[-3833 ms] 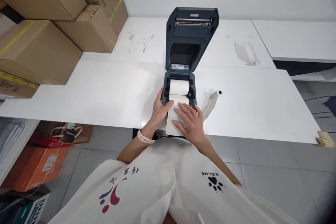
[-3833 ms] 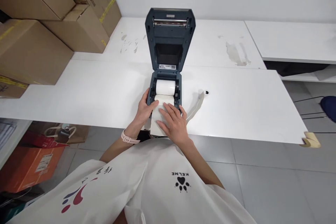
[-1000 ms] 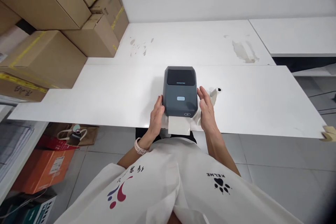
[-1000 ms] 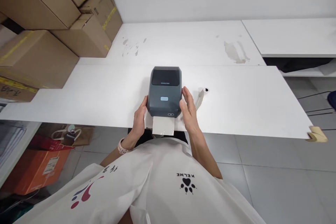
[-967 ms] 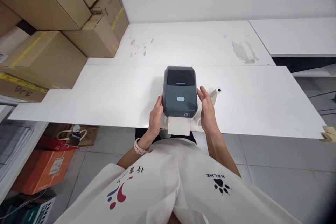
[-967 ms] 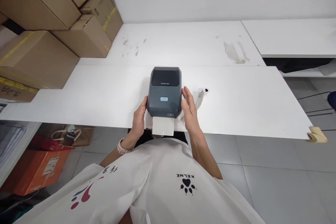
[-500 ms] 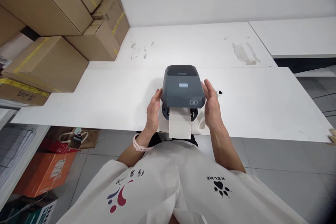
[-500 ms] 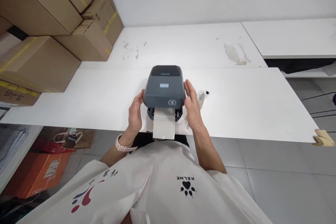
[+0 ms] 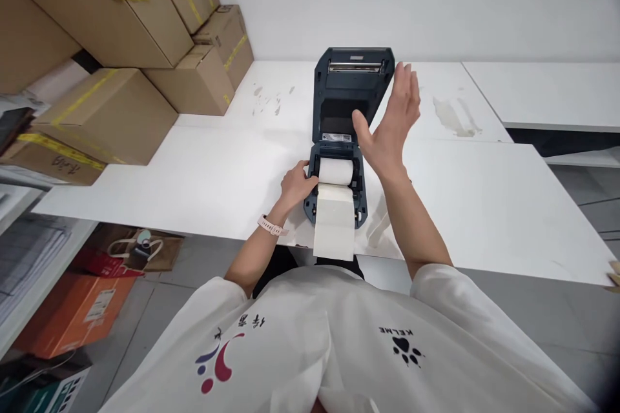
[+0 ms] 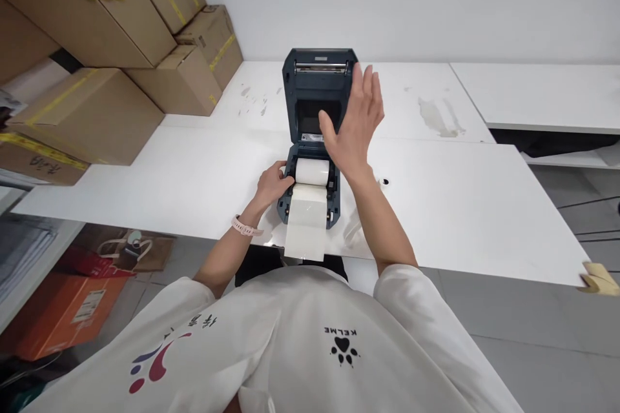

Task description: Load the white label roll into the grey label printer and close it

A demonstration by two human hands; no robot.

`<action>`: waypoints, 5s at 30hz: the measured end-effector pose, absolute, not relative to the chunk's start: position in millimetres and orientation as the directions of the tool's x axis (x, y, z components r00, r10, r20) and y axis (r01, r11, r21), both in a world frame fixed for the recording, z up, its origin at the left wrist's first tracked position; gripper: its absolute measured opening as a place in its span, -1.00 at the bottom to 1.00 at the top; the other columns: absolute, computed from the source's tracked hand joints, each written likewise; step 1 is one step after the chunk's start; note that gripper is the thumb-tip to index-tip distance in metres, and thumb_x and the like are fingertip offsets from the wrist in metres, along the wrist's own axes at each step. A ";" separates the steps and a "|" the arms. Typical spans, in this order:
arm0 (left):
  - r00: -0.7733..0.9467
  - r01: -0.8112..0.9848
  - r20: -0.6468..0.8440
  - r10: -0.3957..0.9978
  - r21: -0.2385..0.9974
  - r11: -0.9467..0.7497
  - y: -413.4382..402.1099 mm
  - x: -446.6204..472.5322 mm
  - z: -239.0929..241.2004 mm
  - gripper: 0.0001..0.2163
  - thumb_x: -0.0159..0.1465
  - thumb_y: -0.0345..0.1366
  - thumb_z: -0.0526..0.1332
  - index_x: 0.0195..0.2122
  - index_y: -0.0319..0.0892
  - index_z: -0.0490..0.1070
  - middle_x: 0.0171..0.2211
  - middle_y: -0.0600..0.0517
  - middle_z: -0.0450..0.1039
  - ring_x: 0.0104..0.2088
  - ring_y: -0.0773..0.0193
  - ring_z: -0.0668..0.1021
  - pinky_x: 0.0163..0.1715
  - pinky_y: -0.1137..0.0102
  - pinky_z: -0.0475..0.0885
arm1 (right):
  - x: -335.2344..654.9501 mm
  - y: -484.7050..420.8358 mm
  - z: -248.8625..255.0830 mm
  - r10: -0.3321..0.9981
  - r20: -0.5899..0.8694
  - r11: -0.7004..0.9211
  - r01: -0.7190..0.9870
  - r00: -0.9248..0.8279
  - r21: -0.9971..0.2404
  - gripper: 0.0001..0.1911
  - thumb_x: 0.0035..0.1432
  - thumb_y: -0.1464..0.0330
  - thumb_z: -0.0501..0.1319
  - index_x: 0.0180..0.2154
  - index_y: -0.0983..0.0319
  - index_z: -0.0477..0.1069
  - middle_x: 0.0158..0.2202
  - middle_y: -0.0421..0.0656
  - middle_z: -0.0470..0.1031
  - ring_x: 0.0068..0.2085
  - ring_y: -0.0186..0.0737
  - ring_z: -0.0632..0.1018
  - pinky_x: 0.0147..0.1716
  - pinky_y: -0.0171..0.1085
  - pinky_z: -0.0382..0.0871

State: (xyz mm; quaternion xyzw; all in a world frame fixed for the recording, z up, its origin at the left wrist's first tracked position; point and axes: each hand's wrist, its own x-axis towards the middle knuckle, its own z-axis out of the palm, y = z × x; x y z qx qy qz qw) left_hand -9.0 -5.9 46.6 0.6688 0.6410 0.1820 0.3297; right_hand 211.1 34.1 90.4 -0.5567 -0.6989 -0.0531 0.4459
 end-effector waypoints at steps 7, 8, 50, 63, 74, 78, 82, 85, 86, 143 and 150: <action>0.093 0.790 -0.151 0.984 0.612 0.019 -5.6 -4.5 47.1 -0.49 0.24 -0.34 0.13 0.24 -0.15 0.41 -0.29 -0.01 0.57 -0.16 0.04 0.61 -0.21 0.26 0.37 | 179.1 3.6 92.9 0.916 0.100 0.397 0.850 -0.387 -0.346 -0.45 0.30 0.21 0.22 0.28 0.18 0.38 0.19 0.04 0.58 0.19 0.23 0.57 0.16 0.11 0.42; 0.088 0.784 -0.155 0.984 0.620 0.028 -5.9 -4.3 46.7 -0.49 0.24 -0.34 0.13 0.24 -0.14 0.41 -0.29 0.00 0.57 -0.17 0.05 0.61 -0.22 0.26 0.37 | 176.9 7.3 89.0 0.922 -0.031 0.359 0.884 -0.386 -0.299 -0.34 0.26 0.18 0.28 0.34 0.21 0.32 0.21 0.10 0.56 0.19 0.29 0.57 0.15 0.13 0.41; 0.095 0.467 -0.124 0.988 0.882 0.066 -4.0 -8.4 19.2 -0.50 0.17 -0.37 0.16 0.18 -0.17 0.38 -0.50 0.16 0.26 -0.44 0.25 0.39 -0.39 0.33 0.22 | 354.0 -61.4 -8.8 0.977 -0.213 -0.193 0.317 -0.028 -0.928 -0.39 -0.11 0.00 0.55 -0.04 0.13 0.59 0.09 -0.02 0.66 0.10 0.13 0.64 0.13 0.12 0.54; 0.083 0.451 -0.098 0.992 0.891 0.051 -3.2 -9.9 11.3 -0.49 0.19 -0.34 0.19 0.21 -0.18 0.38 -0.49 0.17 0.24 -0.43 0.25 0.39 -0.36 0.33 0.24 | 238.3 -24.3 99.8 0.834 0.074 0.513 0.718 -0.547 -0.470 -0.54 0.37 0.15 0.18 0.19 0.17 0.50 0.09 0.04 0.63 0.10 0.22 0.60 0.07 0.11 0.46; 0.072 0.410 -0.099 0.992 0.910 0.061 -4.1 -8.6 10.7 -0.50 0.17 -0.35 0.19 0.18 -0.18 0.41 -0.51 0.17 0.24 -0.46 0.27 0.37 -0.40 0.33 0.21 | 185.6 -33.1 63.5 0.854 0.165 0.519 0.823 -0.493 -0.229 -0.56 0.39 0.40 0.07 0.18 0.24 0.55 0.13 0.11 0.60 0.15 0.24 0.51 0.14 0.20 0.35; 0.072 0.359 -0.091 0.993 0.932 0.059 -5.5 -8.7 8.4 -0.50 0.18 -0.33 0.21 0.18 -0.18 0.41 -0.51 0.18 0.20 -0.47 0.29 0.35 -0.40 0.34 0.23 | 191.2 -84.6 59.7 0.805 0.237 0.593 0.719 -0.544 -0.362 -0.54 0.47 0.10 0.10 0.23 0.12 0.49 0.29 0.01 0.51 0.24 0.18 0.49 0.19 0.19 0.40; 0.067 0.328 -0.094 0.993 0.942 0.067 -5.9 -8.4 7.0 -0.51 0.17 -0.33 0.22 0.16 -0.19 0.42 -0.51 0.18 0.20 -0.48 0.30 0.33 -0.41 0.34 0.23 | 188.0 -119.2 40.6 0.751 0.186 0.657 0.686 -0.634 -0.312 -0.05 0.20 -0.10 0.36 0.45 0.16 0.16 0.52 0.12 0.13 0.49 0.27 0.25 0.36 0.27 0.27; 0.073 0.312 -0.107 0.992 0.947 0.079 -6.3 -8.6 7.8 -0.51 0.17 -0.32 0.22 0.17 -0.18 0.41 -0.50 0.17 0.21 -0.49 0.31 0.33 -0.43 0.34 0.22 | 183.0 -129.1 27.7 0.778 0.236 0.628 0.736 -0.582 -0.253 -0.16 0.28 0.05 0.36 0.44 0.15 0.16 0.51 0.10 0.16 0.50 0.18 0.26 0.39 0.22 0.26; 0.075 0.308 -0.111 0.991 0.948 0.083 -6.6 -8.8 8.0 -0.50 0.17 -0.32 0.22 0.18 -0.18 0.41 -0.50 0.17 0.21 -0.49 0.31 0.33 -0.43 0.34 0.22 | 181.4 -130.5 25.1 0.788 0.267 0.612 0.752 -0.555 -0.245 -0.27 0.33 0.12 0.33 0.42 0.15 0.20 0.50 0.08 0.21 0.48 0.15 0.30 0.38 0.20 0.28; 0.377 0.124 -0.233 0.896 0.972 0.201 -100.8 -36.6 9.6 0.01 0.22 0.19 0.36 0.56 0.07 -0.15 0.59 -0.05 -0.05 0.55 -0.15 0.14 0.45 0.05 0.26 | 237.7 92.2 154.4 0.915 0.396 0.384 0.136 0.076 -0.913 0.10 0.18 -0.41 -0.37 0.34 0.11 0.35 0.28 -0.23 0.52 0.47 -0.06 0.32 0.38 -0.20 0.32; 0.263 0.010 -0.296 0.918 0.953 0.304 -90.9 -40.1 8.2 -0.10 0.31 0.44 -0.14 0.52 -0.03 0.03 0.45 -0.14 0.29 0.43 -0.10 0.38 0.42 -0.02 0.29 | 211.4 -51.8 100.7 0.812 0.583 0.551 0.275 0.045 -0.788 -0.46 0.42 -0.14 0.06 -0.09 0.07 0.63 -0.04 -0.16 0.67 0.15 0.06 0.62 0.27 0.18 0.47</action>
